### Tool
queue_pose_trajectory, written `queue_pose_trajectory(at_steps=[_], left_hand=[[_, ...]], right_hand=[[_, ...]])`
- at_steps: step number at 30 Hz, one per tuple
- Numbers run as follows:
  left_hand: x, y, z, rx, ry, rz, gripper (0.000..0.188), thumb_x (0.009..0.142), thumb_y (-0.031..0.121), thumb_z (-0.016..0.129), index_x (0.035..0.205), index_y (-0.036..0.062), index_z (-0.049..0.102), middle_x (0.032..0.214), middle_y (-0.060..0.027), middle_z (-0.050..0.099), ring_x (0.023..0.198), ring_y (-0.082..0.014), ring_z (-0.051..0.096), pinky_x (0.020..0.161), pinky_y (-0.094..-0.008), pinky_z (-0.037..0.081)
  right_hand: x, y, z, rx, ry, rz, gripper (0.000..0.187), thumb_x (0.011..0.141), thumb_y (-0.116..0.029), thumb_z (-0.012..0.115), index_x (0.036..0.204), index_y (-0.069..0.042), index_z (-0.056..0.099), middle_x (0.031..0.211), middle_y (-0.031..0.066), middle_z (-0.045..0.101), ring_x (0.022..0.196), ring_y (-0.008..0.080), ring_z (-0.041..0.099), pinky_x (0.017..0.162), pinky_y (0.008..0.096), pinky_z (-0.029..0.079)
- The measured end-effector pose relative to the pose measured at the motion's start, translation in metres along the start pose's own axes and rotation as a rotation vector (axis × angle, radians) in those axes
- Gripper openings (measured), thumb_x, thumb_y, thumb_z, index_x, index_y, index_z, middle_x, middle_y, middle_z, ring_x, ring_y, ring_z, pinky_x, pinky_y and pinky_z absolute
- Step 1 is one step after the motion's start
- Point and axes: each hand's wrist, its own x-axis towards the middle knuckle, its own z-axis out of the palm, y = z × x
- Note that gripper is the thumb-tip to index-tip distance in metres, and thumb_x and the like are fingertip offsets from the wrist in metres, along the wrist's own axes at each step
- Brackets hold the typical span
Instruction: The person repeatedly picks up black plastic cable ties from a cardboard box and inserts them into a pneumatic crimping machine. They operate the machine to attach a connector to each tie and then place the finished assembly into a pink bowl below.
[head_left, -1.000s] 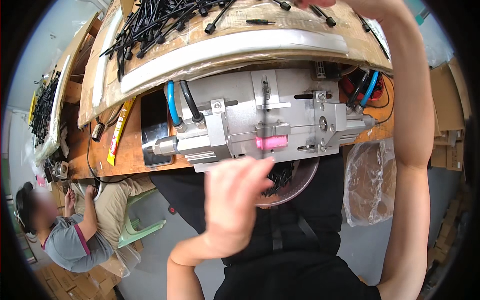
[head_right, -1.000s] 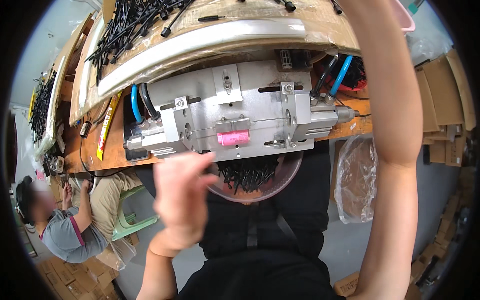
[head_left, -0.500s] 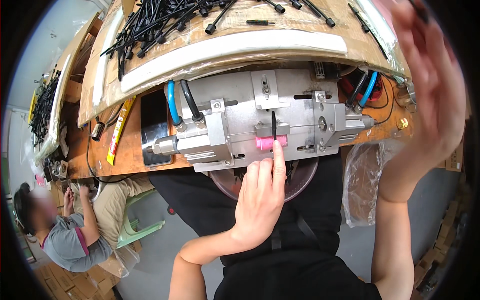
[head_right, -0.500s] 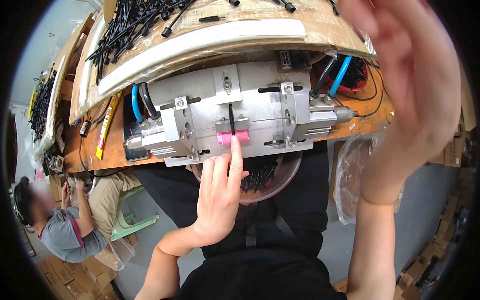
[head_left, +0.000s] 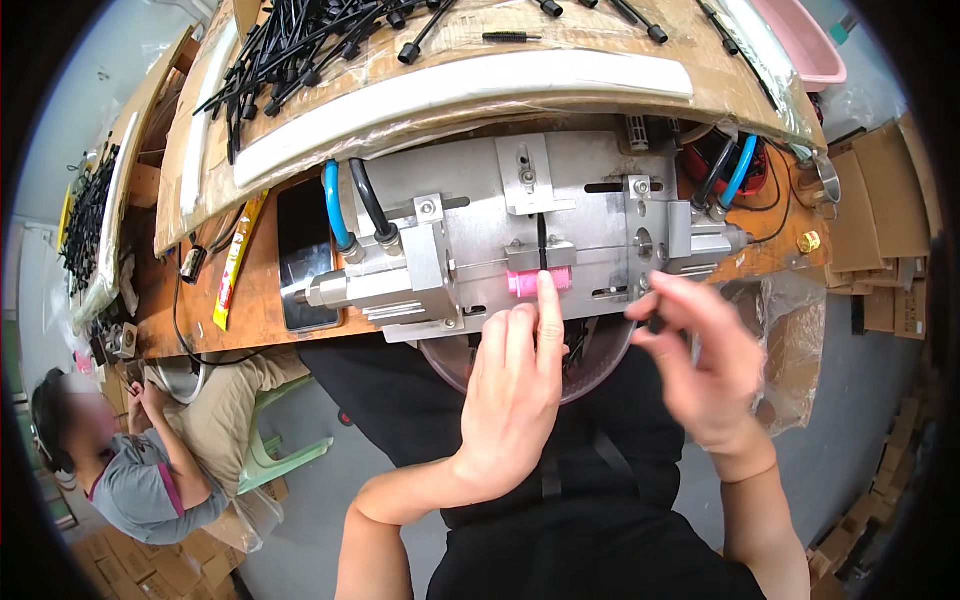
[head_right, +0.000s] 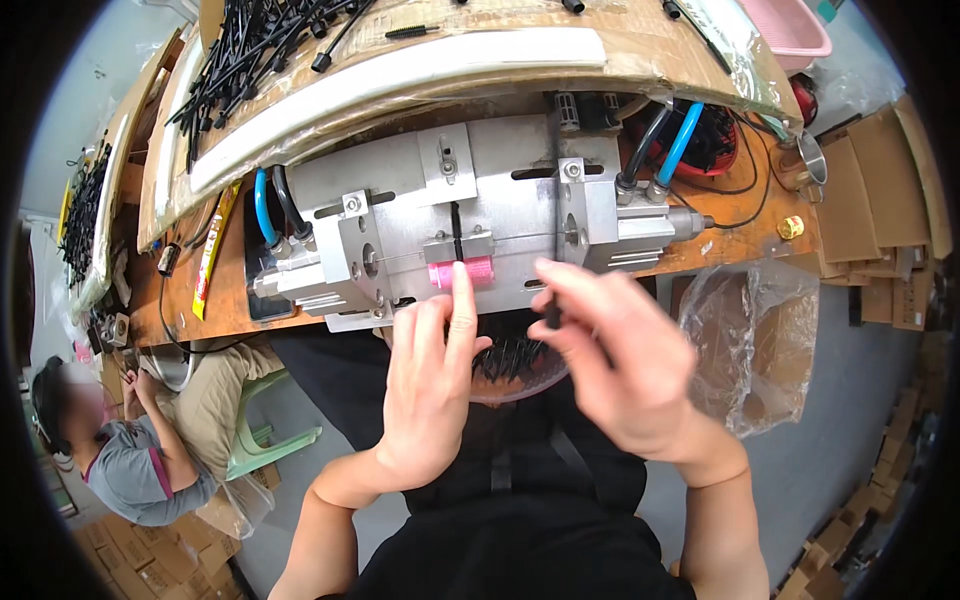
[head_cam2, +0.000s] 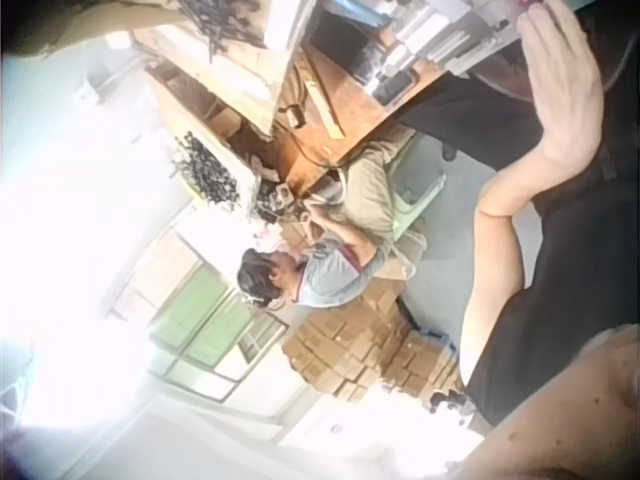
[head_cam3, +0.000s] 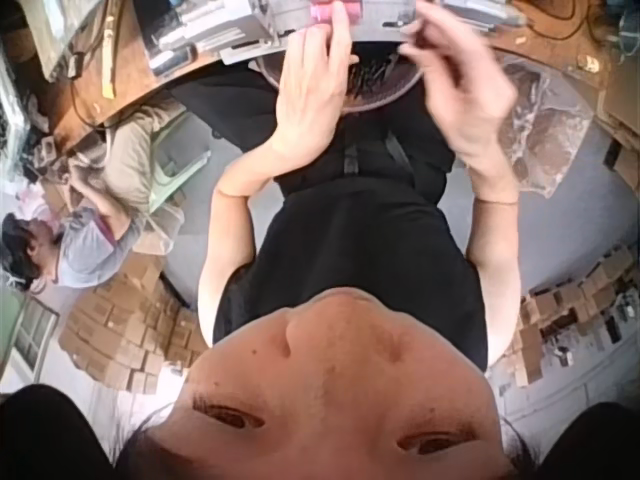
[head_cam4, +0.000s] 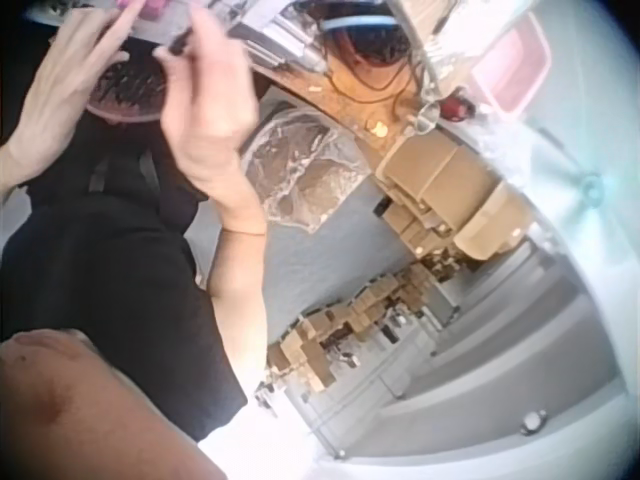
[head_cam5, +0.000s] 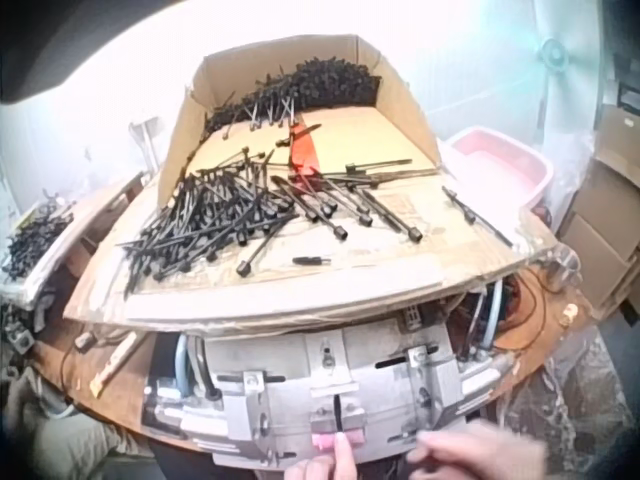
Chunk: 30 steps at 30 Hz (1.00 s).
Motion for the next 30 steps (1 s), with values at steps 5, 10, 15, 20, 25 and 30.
queue_pose_trajectory(at_steps=[5, 10, 15, 20, 25, 30], left_hand=[[-0.005, 0.0, -0.03, -0.141, 0.131, -0.061, 0.075, 0.07, -0.003, 0.074, 0.139, -0.0021, 0.046, 0.108, -0.0122, 0.054, 0.096, -0.0293, 0.05, 0.083, -0.0389, 0.044], [-0.013, -0.004, -0.037, -0.166, 0.131, -0.08, 0.073, 0.071, -0.004, 0.073, 0.139, -0.0024, 0.047, 0.107, -0.0114, 0.053, 0.094, -0.0282, 0.049, 0.084, -0.0387, 0.043], [-0.01, -0.009, -0.043, -0.209, 0.088, -0.085, 0.072, 0.071, -0.003, 0.074, 0.138, 0.0, 0.05, 0.105, -0.0111, 0.054, 0.095, -0.0283, 0.049, 0.085, -0.0382, 0.042], [0.059, -0.041, -0.077, -0.182, 0.301, 0.02, 0.053, 0.076, -0.005, 0.068, 0.127, 0.009, 0.061, 0.101, -0.011, 0.056, 0.097, -0.0285, 0.054, 0.088, -0.0385, 0.043], [0.167, -0.109, -0.102, -0.106, 0.272, 0.199, 0.017, 0.091, 0.011, 0.06, 0.105, 0.0031, 0.067, 0.097, -0.0136, 0.06, 0.09, -0.0266, 0.059, 0.083, -0.035, 0.047], [0.177, -0.107, -0.126, -0.273, -0.146, 0.22, 0.017, 0.085, 0.006, 0.067, 0.101, 0.0002, 0.067, 0.083, -0.0083, 0.06, 0.076, -0.0164, 0.058, 0.075, -0.0286, 0.049]], right_hand=[[-0.027, 0.014, 0.043, -0.127, -0.051, -0.122, 0.065, 0.069, 0.012, 0.071, 0.131, 0.01, 0.052, 0.083, 0.0132, 0.062, 0.066, 0.0228, 0.057, 0.06, 0.0352, 0.049], [-0.024, 0.02, 0.061, -0.147, -0.108, -0.136, 0.063, 0.072, 0.009, 0.071, 0.132, 0.009, 0.052, 0.075, 0.0096, 0.057, 0.062, 0.0204, 0.053, 0.057, 0.0345, 0.047], [-0.02, 0.019, 0.062, -0.149, -0.119, -0.125, 0.062, 0.073, 0.008, 0.07, 0.132, 0.008, 0.052, 0.07, 0.0082, 0.053, 0.061, 0.02, 0.052, 0.056, 0.0333, 0.046], [0.016, -0.001, 0.024, -0.259, -0.202, -0.215, 0.053, 0.076, -0.005, 0.075, 0.126, -0.001, 0.06, 0.082, 0.0072, 0.065, 0.067, 0.0206, 0.06, 0.059, 0.0332, 0.051], [0.148, 0.006, -0.003, -0.536, 0.214, -0.523, 0.006, 0.079, -0.002, 0.061, 0.085, -0.005, 0.063, 0.077, 0.0104, 0.064, 0.072, 0.0306, 0.063, 0.063, 0.0401, 0.049], [0.22, 0.011, 0.005, -0.922, -0.162, -0.167, 0.019, 0.082, -0.019, 0.068, 0.082, -0.001, 0.068, 0.081, 0.0176, 0.069, 0.083, 0.0348, 0.068, 0.071, 0.0435, 0.053]])
